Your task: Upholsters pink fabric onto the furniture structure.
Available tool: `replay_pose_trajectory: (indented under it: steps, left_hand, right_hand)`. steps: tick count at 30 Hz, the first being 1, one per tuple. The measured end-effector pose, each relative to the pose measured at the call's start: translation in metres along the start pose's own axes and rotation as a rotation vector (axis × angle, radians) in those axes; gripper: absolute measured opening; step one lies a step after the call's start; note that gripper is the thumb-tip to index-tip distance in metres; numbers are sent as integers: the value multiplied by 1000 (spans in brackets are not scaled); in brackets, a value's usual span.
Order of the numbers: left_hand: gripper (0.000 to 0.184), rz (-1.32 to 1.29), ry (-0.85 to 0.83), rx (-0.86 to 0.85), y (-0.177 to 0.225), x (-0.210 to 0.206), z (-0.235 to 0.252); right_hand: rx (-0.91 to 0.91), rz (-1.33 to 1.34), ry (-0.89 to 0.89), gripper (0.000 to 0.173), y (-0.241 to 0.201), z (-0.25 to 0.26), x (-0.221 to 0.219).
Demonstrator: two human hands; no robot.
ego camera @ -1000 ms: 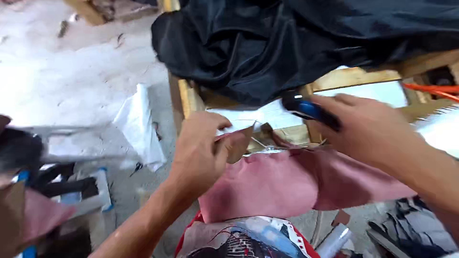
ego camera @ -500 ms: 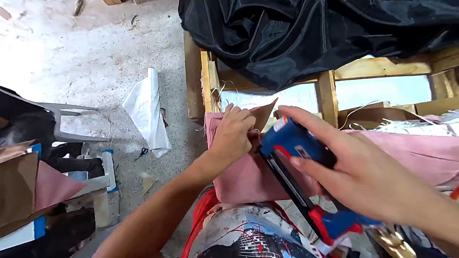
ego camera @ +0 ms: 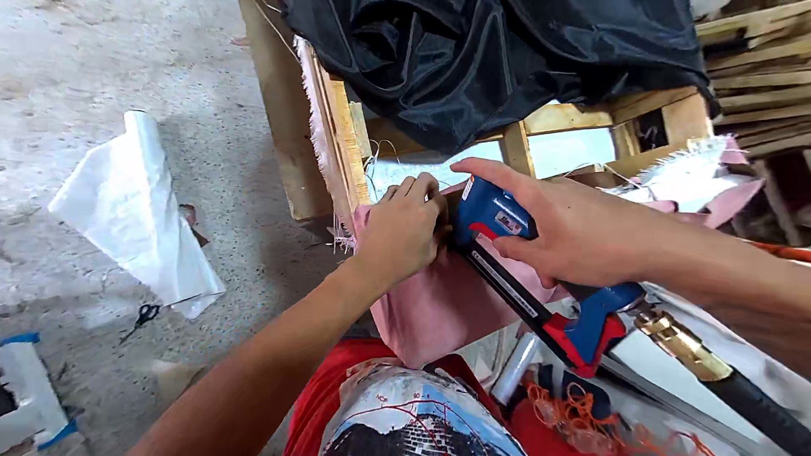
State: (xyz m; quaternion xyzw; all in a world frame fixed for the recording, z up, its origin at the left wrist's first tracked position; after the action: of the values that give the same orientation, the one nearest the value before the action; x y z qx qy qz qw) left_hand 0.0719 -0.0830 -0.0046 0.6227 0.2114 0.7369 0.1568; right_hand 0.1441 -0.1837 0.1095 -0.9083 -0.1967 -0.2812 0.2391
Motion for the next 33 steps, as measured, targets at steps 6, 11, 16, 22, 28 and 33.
replay_pose_trajectory:
  steps: [6, 11, 16, 22, 28, 33]
  left_hand:
    - [20, -36, -73, 24, -3, -2, 2]
    - [25, -14, -76, 19, -4, -1, 3]
    - [24, -76, -9, -65, -4, 5, -4]
    - [42, -19, -62, -185, -31, 28, -34]
    - [11, -105, 199, -211, -17, 14, -39]
    - [22, -172, 327, -22, -21, 14, -43]
  right_hand:
    - [-42, 120, -48, 91, -1, 9, 0]
    - [-98, -38, 19, 88, -14, 3, -3]
    - [-53, 66, 58, 88, 3, -1, -3]
    - [70, 120, 210, 92, 20, -25, -12]
    - [357, -28, 724, 76, 18, -84, -66]
    - [292, -24, 734, 74, 9, -67, -83]
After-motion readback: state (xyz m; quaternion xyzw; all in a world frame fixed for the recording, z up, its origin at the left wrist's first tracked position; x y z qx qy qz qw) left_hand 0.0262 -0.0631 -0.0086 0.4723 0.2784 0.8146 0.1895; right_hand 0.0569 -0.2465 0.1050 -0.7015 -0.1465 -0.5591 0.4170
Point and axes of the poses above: each hand's wrist, its own z-axis towards the middle knuckle, its own x-axis out of the back of the hand, y = z × x, the point moved 7 cm from there along z, towards the middle knuckle, and after that the axes turned 5 degrees about z, right-handed, at the moved point
